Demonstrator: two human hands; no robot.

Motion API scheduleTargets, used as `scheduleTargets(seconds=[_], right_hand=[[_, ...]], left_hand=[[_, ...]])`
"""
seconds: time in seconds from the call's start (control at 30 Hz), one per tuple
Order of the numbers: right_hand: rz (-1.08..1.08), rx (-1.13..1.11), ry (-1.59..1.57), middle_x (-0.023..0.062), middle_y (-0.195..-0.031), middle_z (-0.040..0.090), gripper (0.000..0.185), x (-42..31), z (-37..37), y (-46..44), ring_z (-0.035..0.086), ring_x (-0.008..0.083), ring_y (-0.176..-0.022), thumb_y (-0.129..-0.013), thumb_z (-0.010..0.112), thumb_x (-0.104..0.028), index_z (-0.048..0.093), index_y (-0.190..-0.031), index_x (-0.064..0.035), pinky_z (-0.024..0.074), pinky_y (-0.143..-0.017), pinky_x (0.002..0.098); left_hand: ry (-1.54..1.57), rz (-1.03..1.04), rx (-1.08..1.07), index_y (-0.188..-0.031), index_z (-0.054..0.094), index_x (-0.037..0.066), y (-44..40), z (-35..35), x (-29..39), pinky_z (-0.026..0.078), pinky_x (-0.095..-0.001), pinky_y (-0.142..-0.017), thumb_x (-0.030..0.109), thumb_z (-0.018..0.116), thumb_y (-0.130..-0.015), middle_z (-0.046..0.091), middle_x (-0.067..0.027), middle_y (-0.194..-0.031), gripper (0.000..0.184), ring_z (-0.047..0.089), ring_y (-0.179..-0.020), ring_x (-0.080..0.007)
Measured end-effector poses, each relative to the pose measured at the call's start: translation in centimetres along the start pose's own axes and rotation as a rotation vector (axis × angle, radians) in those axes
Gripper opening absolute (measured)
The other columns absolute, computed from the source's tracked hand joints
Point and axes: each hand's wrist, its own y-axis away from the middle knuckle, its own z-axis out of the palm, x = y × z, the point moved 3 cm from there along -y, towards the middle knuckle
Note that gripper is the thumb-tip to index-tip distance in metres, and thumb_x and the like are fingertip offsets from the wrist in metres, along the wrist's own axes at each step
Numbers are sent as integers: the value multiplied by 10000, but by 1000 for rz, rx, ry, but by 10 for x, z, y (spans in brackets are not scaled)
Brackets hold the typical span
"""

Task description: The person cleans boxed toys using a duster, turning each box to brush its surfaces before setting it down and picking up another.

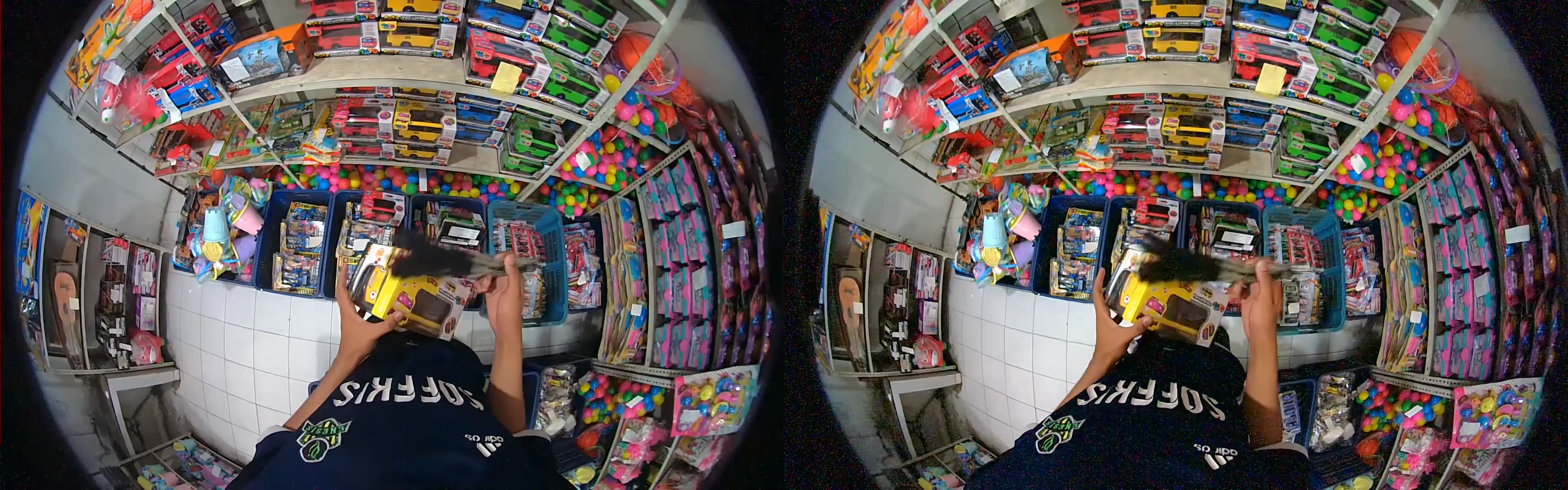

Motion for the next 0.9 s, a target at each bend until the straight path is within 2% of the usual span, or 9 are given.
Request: scheduleTargets(seconds=[0.07,0.13,0.2,0.53,0.6,0.7,0.73,0.8,0.9], right_hand=[[66,-182,180,20,-652,495,270,6,1,5,488,134,-599,-985,509,-376,516,-1010,-107,420,-579,316],[51,-163,225,25,-650,503,276,9,9,10,494,135,-580,-986,510,-371,522,-990,-95,418,-559,307],[-18,1,150,36,-649,517,285,6,14,11,479,144,-540,-987,508,-372,526,-971,-88,416,-549,299],[6,-66,203,46,-660,531,276,18,-2,4,494,144,-554,-1000,486,-350,520,-975,-77,420,-539,295],[-6,-65,198,51,-679,545,274,18,0,1,504,145,-557,-1001,486,-342,521,-977,-72,427,-539,293],[16,-97,253,63,-716,557,295,17,6,5,518,156,-566,-994,508,-353,543,-990,-60,438,-551,298],[21,-92,254,63,-716,557,295,17,7,2,518,156,-566,-994,508,-353,543,-990,-60,438,-551,298],[40,47,177,57,-710,550,293,17,2,-4,526,164,-577,-994,509,-355,545,-985,-64,439,-544,316],[35,-116,299,66,-769,552,281,12,8,2,522,166,-585,-983,534,-348,546,-1005,-68,437,-563,319]], left_hand=[[68,-10,5,-1500,135,33,-1,1,0,334,-397,-1092,241,896,-609,251,-192,-1463,1191,354,-1319,-297],[61,16,3,-1500,141,39,-3,-2,-7,338,-393,-1089,225,888,-626,266,-191,-1454,1165,359,-1314,-294],[-37,51,-8,-1509,127,112,-3,-3,-8,452,-403,-1014,151,824,-699,388,-167,-1385,1069,491,-1216,-281],[8,-7,53,-1509,142,95,3,-8,2,434,-399,-1012,203,789,-739,389,-180,-1373,1011,505,-1194,-288],[141,14,38,-1508,142,92,4,-8,-2,444,-395,-1002,197,788,-737,387,-177,-1377,1011,511,-1191,-286],[22,35,66,-1505,141,90,1,-16,-16,475,-380,-984,156,772,-753,427,-180,-1354,984,530,-1171,-277],[112,-109,97,-1485,179,45,4,-15,-15,319,-388,-1098,258,838,-684,328,-187,-1416,1058,371,-1303,-288],[99,-116,112,-1484,179,39,4,-16,-16,318,-389,-1099,265,838,-687,323,-190,-1420,1058,371,-1303,-291],[112,-118,122,-1489,184,59,2,-18,-16,348,-391,-1080,266,822,-706,312,-203,-1426,1031,381,-1295,-300]])
